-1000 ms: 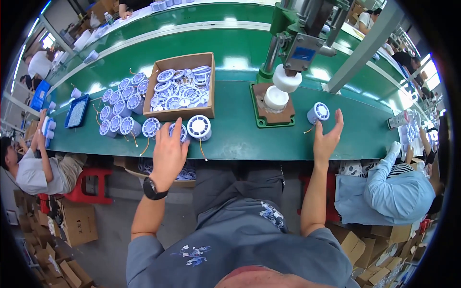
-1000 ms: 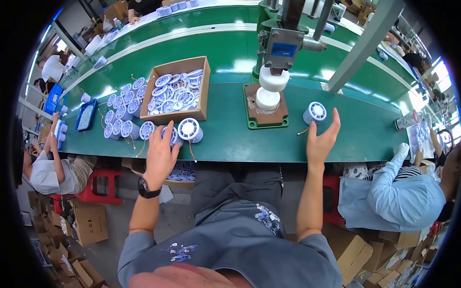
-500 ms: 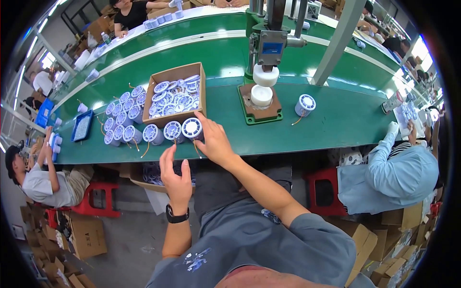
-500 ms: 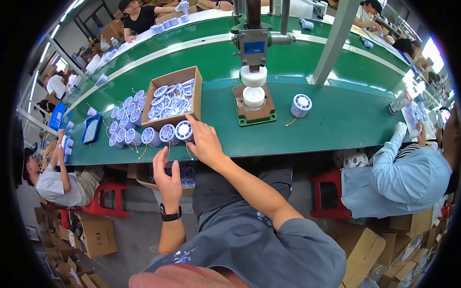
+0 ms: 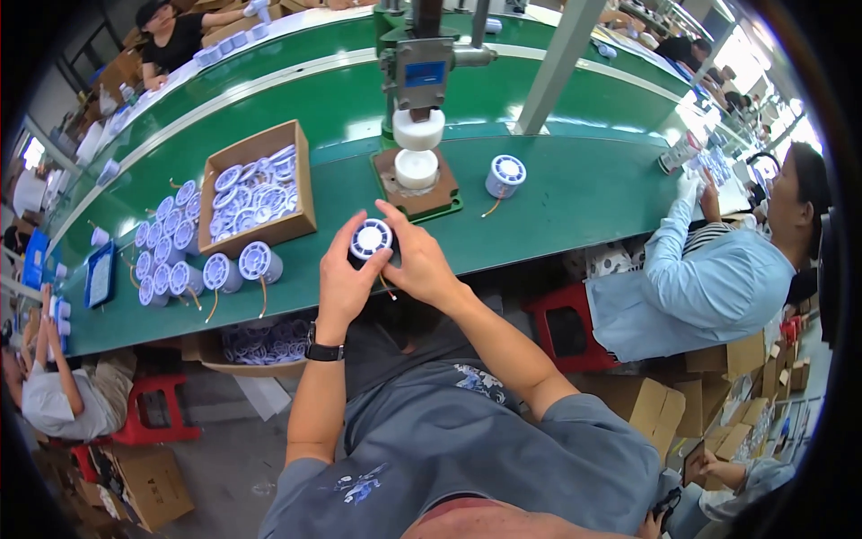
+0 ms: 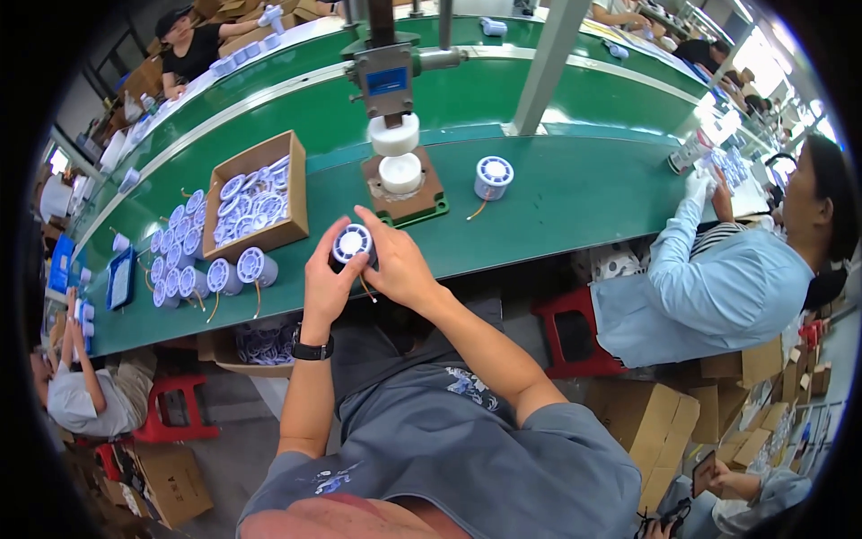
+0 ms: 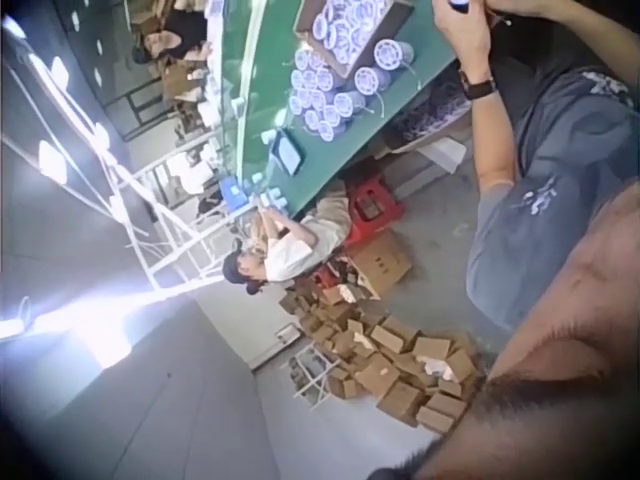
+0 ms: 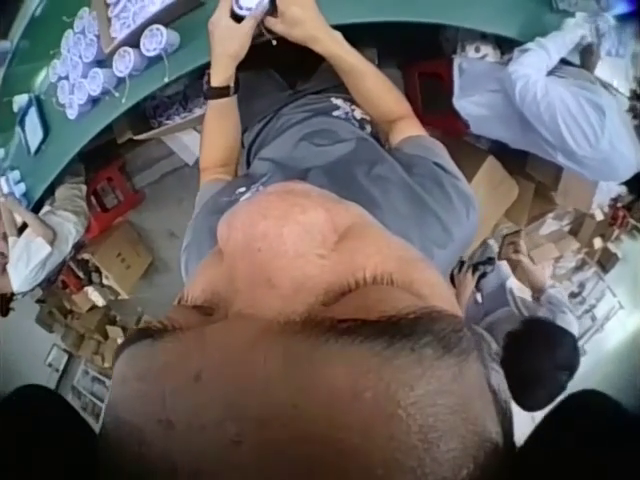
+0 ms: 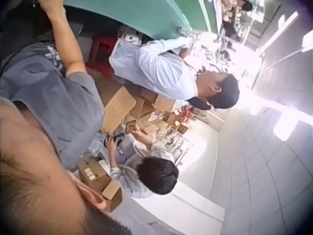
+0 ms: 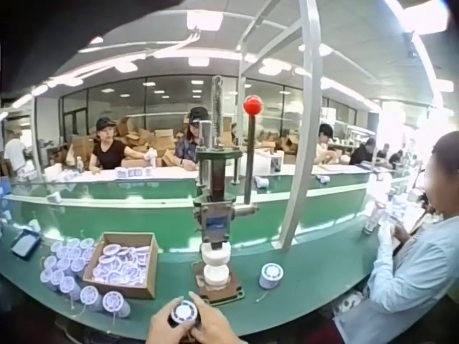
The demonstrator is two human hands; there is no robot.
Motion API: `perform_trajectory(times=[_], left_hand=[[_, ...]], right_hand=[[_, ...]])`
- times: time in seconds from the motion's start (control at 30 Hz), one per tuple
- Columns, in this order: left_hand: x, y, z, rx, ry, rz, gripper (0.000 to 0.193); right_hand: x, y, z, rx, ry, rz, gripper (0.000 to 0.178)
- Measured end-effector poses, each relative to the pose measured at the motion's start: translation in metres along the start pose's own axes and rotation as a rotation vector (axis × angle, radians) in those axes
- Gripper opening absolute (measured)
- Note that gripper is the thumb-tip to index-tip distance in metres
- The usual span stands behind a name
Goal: Assembling small electronic modules by placing base components and covers into a manual press machine on a production line.
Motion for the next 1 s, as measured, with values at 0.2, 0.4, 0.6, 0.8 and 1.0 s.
perform_trajectory(times=[0.2, 0.4, 0.6, 0.8, 1.0], left_hand=[[-0.003, 0.013, -0.005, -0.033, 0.008, 0.105, 0.060], [0.044, -0.019, 0.001, -0.109, -0.093, -0.008, 0.059], [0.112, -0.004, -0.023, -0.283, 0.073, -0.038, 0.060], [0.137, 0.004, -0.047, -0.180, 0.122, -0.099, 0.059], [0.146, 0.010, -0.046, -0.243, 0.177, -0.124, 0.054]], right_hand=[[-0.015, -0.011, 0.008, 0.052, -0.100, 0.033, 0.076], [-0.021, -0.031, 0.055, 0.096, -0.369, -0.008, 0.053], [-0.021, -0.053, 0.059, 0.291, -0.396, -0.143, 0.040], [-0.022, -0.049, 0.059, 0.290, -0.373, -0.142, 0.035], [0.024, -0.007, 0.119, 0.146, -0.516, 0.167, 0.024]])
Point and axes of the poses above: each hand's wrist, its own x-axis towards the middle knuckle, its own z-axis out of the back of the hand, y = z × x, the point moved 2 cm from there along x, towards the middle knuckle, and after that the axes turned 4 degrees about y, right-handed, at the moved point
